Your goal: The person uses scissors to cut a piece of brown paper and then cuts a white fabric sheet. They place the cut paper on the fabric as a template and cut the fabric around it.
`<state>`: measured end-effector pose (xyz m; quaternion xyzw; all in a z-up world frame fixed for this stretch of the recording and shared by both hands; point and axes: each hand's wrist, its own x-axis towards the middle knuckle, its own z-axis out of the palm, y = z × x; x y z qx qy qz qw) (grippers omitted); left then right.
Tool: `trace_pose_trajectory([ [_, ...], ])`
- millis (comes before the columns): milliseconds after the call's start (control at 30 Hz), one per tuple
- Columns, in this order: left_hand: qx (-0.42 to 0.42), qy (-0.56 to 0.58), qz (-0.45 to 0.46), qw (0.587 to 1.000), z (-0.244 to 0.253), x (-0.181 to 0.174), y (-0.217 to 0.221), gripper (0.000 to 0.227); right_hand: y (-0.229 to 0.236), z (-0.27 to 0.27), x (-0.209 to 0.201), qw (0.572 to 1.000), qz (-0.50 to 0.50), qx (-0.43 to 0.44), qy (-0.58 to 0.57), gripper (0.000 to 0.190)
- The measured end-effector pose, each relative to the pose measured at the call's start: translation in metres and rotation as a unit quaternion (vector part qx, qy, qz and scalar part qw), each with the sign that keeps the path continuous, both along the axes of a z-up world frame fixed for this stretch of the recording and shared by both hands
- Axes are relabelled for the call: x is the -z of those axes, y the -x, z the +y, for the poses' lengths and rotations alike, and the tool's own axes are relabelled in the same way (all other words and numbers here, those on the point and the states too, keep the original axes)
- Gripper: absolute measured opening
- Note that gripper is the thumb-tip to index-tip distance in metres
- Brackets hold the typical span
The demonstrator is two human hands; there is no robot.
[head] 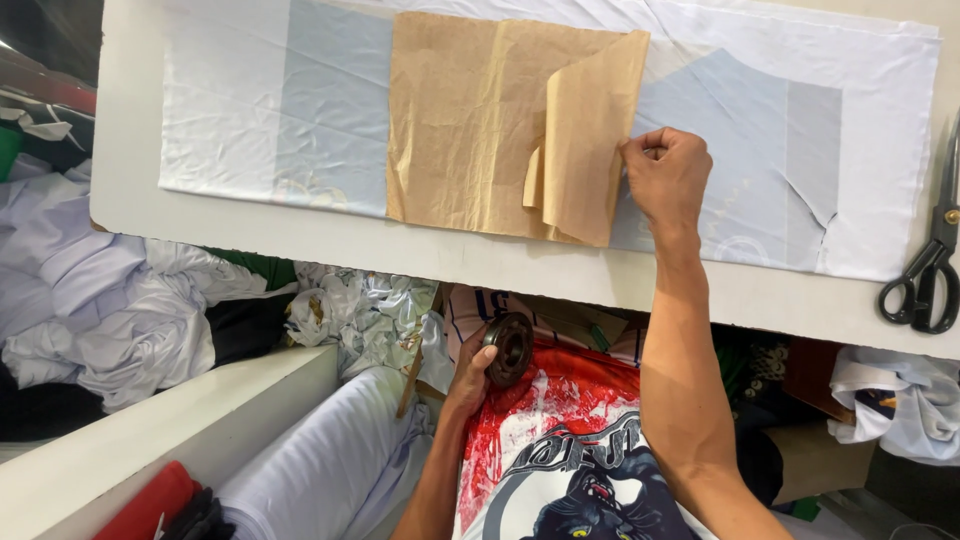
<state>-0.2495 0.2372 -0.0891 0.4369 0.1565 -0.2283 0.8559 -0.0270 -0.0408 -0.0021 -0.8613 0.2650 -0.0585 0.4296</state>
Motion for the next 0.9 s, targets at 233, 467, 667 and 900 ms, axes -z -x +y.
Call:
trace_pose_trajectory([
  [233,-0.006,0.001,-0.002,1.0,0.002,-0.011,-0.001,0.061,0.0,0.018,-0.084,0.978,-0.147,-0.033,-0.146,0.01],
  [467,0.049,-0.038,0.033,0.998,0.006,-0.007,0.001,0.078,-0.035,0.064,-0.112,0.945,-0.198,-0.193,-0.176,0.017],
  [667,0.043,-0.04,-0.018,0.998,0.004,-0.024,-0.004,0.074,-0.034,0.115,-0.12,0.913,-0.179,-0.287,-0.227,0.007],
  [900,0.062,-0.065,-0.033,0.995,0.008,-0.03,-0.008,0.073,-0.021,0.068,-0.081,0.976,-0.157,-0.148,0.009,0.021],
])
